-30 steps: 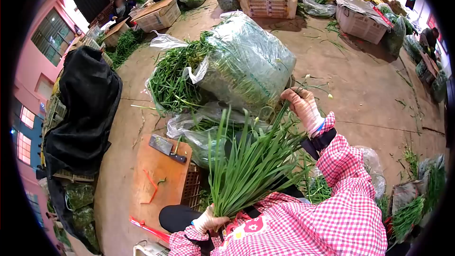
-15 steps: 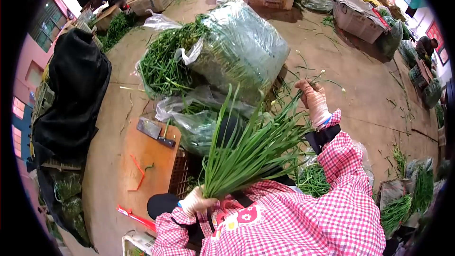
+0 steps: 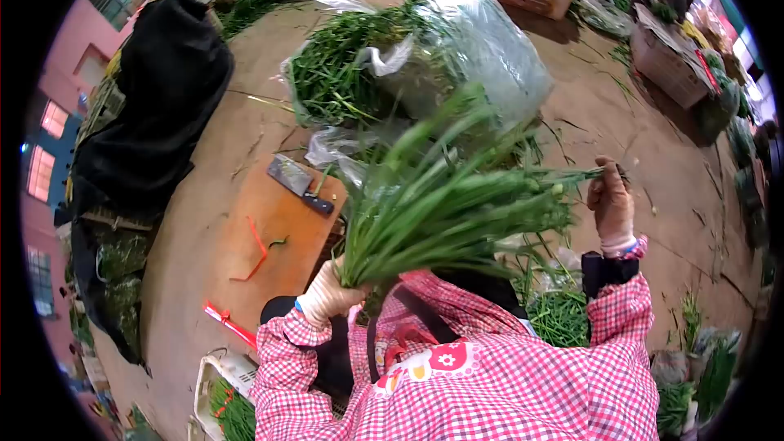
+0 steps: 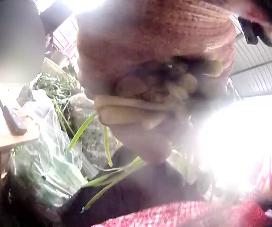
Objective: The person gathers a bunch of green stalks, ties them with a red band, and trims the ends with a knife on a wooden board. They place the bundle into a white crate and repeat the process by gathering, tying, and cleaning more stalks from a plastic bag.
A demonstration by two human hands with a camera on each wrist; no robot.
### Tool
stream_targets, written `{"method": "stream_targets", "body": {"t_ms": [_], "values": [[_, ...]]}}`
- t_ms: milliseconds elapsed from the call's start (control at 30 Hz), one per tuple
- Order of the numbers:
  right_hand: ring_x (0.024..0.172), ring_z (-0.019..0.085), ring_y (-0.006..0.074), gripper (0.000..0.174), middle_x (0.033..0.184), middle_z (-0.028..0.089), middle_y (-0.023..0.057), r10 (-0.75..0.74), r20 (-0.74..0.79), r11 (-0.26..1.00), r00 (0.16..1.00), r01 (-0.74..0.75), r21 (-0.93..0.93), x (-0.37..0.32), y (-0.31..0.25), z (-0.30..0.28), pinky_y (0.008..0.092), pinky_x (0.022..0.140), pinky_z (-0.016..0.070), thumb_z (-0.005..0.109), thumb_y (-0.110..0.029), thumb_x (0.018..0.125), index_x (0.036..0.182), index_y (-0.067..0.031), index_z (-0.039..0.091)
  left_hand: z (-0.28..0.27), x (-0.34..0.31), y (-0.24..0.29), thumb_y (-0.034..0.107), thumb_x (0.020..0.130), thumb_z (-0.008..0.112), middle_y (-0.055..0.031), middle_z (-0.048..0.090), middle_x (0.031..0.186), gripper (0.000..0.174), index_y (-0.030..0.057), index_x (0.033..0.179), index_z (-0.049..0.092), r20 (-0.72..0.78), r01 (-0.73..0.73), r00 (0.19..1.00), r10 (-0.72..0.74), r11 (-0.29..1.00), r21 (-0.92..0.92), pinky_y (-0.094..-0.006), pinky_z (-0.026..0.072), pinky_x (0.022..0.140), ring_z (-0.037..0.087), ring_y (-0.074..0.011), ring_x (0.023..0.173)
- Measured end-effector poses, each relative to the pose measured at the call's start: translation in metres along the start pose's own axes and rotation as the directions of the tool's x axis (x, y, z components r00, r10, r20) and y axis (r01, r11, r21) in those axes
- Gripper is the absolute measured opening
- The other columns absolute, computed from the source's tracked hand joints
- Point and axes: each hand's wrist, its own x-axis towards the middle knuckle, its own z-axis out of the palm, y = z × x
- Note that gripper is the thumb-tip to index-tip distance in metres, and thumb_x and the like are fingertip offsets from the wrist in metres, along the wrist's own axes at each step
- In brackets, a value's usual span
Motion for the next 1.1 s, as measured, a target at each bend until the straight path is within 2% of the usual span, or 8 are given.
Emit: {"method": "stream_targets", "body": {"t_ms": [200, 400, 533, 633, 733, 800, 833, 1100], "values": [[0.087, 0.062, 0.0133, 0.051, 0.105, 0.063, 0.0033, -0.060, -0.026, 0.990, 0.998, 0.056, -0.127, -0.005, 0.023, 0.025, 0.0294, 0.072, 0.0520, 0.064, -0.034, 0.093, 0.135, -0.0077, 0.051, -0.051, -0.010, 0.037, 0.001, 0.079, 0.068, -0.0040, 0.070, 0.091, 0.030, -0.0001, 0.109, 0.065, -0.552, -0.263, 0.822, 0.137, 0.952, -0.155, -0.0281, 0.0527, 0.071, 0.065, -0.0131, 0.081], [0.095, 0.062, 0.0168, 0.051, 0.111, 0.063, 0.0102, 0.342, 0.644, 0.939, 0.684, -0.238, -0.246, -0.058, 0.050, 0.181, 0.0293, 0.081, 0.0526, 0.066, -0.013, 0.089, 0.135, -0.0013, 0.049, -0.079, -0.047, 0.060, 0.014, 0.083, 0.068, -0.0081, 0.071, 0.094, 0.033, 0.0014, 0.113, 0.062, -0.874, -0.204, 0.435, 0.216, 0.969, 0.138, -0.0290, 0.0540, 0.066, 0.067, -0.0139, 0.075], [0.110, 0.058, 0.0209, 0.076, 0.134, 0.050, 0.0162, 0.362, 0.892, 0.860, 0.271, -0.466, -0.208, -0.125, 0.120, 0.292, 0.0330, 0.095, 0.0478, 0.070, -0.012, 0.087, 0.149, -0.0008, 0.028, -0.074, -0.052, -0.009, 0.024, 0.089, 0.061, -0.0108, 0.070, 0.098, 0.028, 0.0032, 0.108, 0.064, -0.910, 0.569, 0.158, 0.382, 0.719, 0.400, -0.0341, 0.0521, 0.076, 0.067, -0.0236, 0.085], [0.113, 0.057, 0.0227, 0.090, 0.136, 0.049, 0.0157, 0.469, 0.876, 0.654, 0.109, -0.710, -0.261, -0.186, 0.179, 0.355, 0.0331, 0.096, 0.0471, 0.073, -0.018, 0.086, 0.153, -0.0007, 0.015, -0.043, -0.051, -0.090, 0.025, 0.093, 0.049, -0.0099, 0.068, 0.102, 0.027, 0.0057, 0.106, 0.062, -0.948, 0.861, 0.289, 0.135, 0.395, 0.319, -0.0349, 0.0505, 0.082, 0.064, -0.0254, 0.092], [0.096, 0.063, 0.0219, 0.050, 0.111, 0.064, 0.0099, 0.552, 0.831, 0.545, 0.074, -0.786, -0.292, -0.230, 0.211, 0.376, 0.0322, 0.084, 0.0518, 0.072, -0.017, 0.088, 0.128, -0.0002, 0.048, -0.017, -0.054, -0.235, 0.029, 0.099, 0.038, -0.0103, 0.066, 0.106, 0.033, 0.0084, 0.108, 0.062, -0.937, 0.850, 0.281, -0.206, 0.507, 0.143, -0.0351, 0.0488, 0.087, 0.062, -0.0267, 0.100], [0.089, 0.065, 0.0235, 0.037, 0.102, 0.067, 0.0110, 0.638, 0.768, 0.422, 0.053, -0.859, -0.290, -0.250, 0.262, 0.358, 0.0345, 0.078, 0.0536, 0.072, -0.014, 0.087, 0.118, -0.0008, 0.056, 0.010, -0.065, -0.243, 0.034, 0.098, 0.042, -0.0135, 0.066, 0.116, 0.036, 0.0081, 0.112, 0.063, -0.813, 0.962, 0.272, -0.515, 0.180, 0.207, -0.0374, 0.0516, 0.085, 0.063, -0.0266, 0.107], [0.087, 0.065, 0.0236, 0.032, 0.099, 0.068, 0.0113, 0.684, 0.728, 0.401, 0.034, -0.852, -0.337, -0.253, 0.274, 0.349, 0.0355, 0.078, 0.0543, 0.071, -0.011, 0.087, 0.114, -0.0006, 0.058, 0.016, -0.069, -0.226, 0.031, 0.095, 0.048, -0.0170, 0.066, 0.116, 0.034, 0.0062, 0.110, 0.064, -0.714, 0.906, 0.420, -0.559, 0.213, 0.366, -0.0408, 0.0532, 0.083, 0.064, -0.0295, 0.108], [0.084, 0.065, 0.0232, 0.026, 0.097, 0.068, 0.0085, 0.808, 0.588, 0.307, 0.040, -0.881, -0.361, -0.235, 0.309, 0.318, 0.0355, 0.077, 0.0539, 0.068, -0.013, 0.087, 0.110, -0.0009, 0.063, 0.053, -0.097, -0.144, 0.031, 0.076, 0.071, -0.0229, 0.064, 0.114, 0.060, 0.0026, 0.126, 0.052, -0.800, 0.565, 0.508, -0.318, 0.824, 0.032, -0.0443, 0.0491, 0.091, 0.061, -0.0396, 0.106]]}}
